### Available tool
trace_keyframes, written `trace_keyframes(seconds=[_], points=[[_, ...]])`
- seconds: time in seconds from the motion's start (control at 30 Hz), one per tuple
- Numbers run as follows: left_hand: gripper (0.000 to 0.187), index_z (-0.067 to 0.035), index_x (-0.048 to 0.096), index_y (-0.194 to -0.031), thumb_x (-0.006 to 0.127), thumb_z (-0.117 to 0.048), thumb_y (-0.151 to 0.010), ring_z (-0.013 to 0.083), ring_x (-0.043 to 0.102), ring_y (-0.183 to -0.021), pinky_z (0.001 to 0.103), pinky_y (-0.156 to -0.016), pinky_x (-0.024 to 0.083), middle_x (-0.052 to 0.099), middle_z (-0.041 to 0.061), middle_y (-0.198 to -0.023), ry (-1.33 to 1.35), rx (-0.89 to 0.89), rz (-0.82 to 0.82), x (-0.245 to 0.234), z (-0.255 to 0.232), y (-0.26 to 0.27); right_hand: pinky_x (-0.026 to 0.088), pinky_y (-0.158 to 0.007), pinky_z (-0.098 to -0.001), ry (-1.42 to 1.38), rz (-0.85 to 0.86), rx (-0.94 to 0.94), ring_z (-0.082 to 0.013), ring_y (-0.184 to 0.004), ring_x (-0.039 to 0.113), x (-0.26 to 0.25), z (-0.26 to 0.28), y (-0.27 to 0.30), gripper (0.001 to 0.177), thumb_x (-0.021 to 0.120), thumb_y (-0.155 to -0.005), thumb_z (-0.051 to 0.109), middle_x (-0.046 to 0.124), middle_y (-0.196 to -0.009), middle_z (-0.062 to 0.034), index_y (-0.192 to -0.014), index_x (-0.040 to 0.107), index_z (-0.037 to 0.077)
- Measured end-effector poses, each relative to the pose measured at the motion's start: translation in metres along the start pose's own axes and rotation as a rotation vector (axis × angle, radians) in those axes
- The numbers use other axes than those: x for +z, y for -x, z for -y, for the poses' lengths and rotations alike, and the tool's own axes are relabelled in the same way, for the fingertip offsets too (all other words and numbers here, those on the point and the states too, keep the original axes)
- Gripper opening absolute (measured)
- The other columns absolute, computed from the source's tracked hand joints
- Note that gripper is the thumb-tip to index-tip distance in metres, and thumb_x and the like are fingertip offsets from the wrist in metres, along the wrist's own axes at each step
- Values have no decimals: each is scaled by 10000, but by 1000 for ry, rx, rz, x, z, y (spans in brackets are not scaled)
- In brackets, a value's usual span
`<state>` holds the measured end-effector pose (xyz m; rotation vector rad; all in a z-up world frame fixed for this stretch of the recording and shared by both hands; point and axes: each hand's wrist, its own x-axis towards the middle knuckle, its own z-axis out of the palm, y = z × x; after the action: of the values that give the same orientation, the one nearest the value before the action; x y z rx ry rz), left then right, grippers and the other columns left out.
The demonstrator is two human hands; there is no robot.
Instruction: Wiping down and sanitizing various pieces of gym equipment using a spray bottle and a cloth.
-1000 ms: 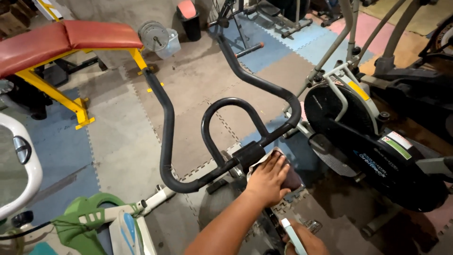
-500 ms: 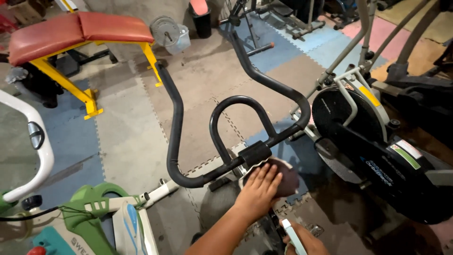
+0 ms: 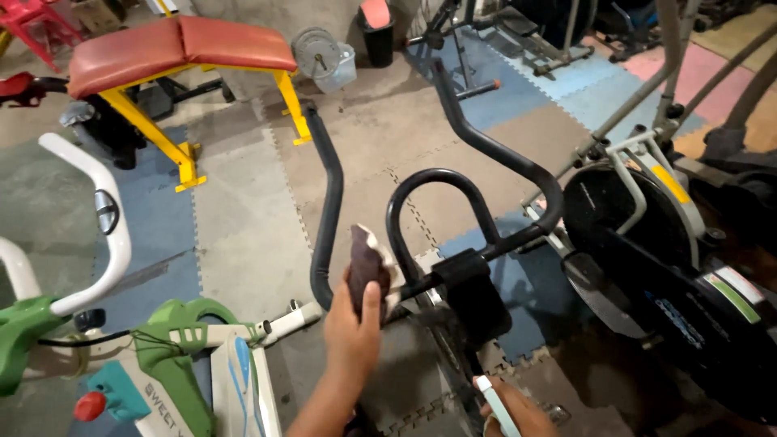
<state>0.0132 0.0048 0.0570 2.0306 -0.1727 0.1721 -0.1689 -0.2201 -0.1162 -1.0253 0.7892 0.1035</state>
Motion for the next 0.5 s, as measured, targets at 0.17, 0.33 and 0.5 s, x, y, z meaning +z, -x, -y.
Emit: trace_keyframes(seconds=[0.17, 0.33, 0.5], points=[[759, 75, 251, -1560, 347, -456, -1025, 473, 404, -1423, 502, -1158, 329, 337, 328, -1589, -202, 168, 178, 94, 66, -26, 472, -643, -438, 185, 217, -2, -329, -658, 661, -10, -12, -27, 470, 482, -1031, 167, 702, -984, -259, -1427, 675, 4], [790, 245, 254, -1458, 501, -359, -1014, 517, 570, -1142, 523, -1052, 402, 494, 440, -1371, -554, 413, -120, 135, 70, -32, 567, -689, -311, 605, 112, -236, -178, -661, 770, -1, -1, -7, 397, 626, -961, 174, 794, -882, -91, -1314, 807, 184], [556, 88, 552, -1132, 567, -448, -986, 354, 640, -508, 438, -516, 534, 673, 164, -700, -628, 243, -326, 143, 71, -51, 474, -681, -477, 242, -71, 405, -352, -677, 631, -51, -43, -108, 554, 701, -908, 456, 670, -936, -232, -1191, 745, -18]])
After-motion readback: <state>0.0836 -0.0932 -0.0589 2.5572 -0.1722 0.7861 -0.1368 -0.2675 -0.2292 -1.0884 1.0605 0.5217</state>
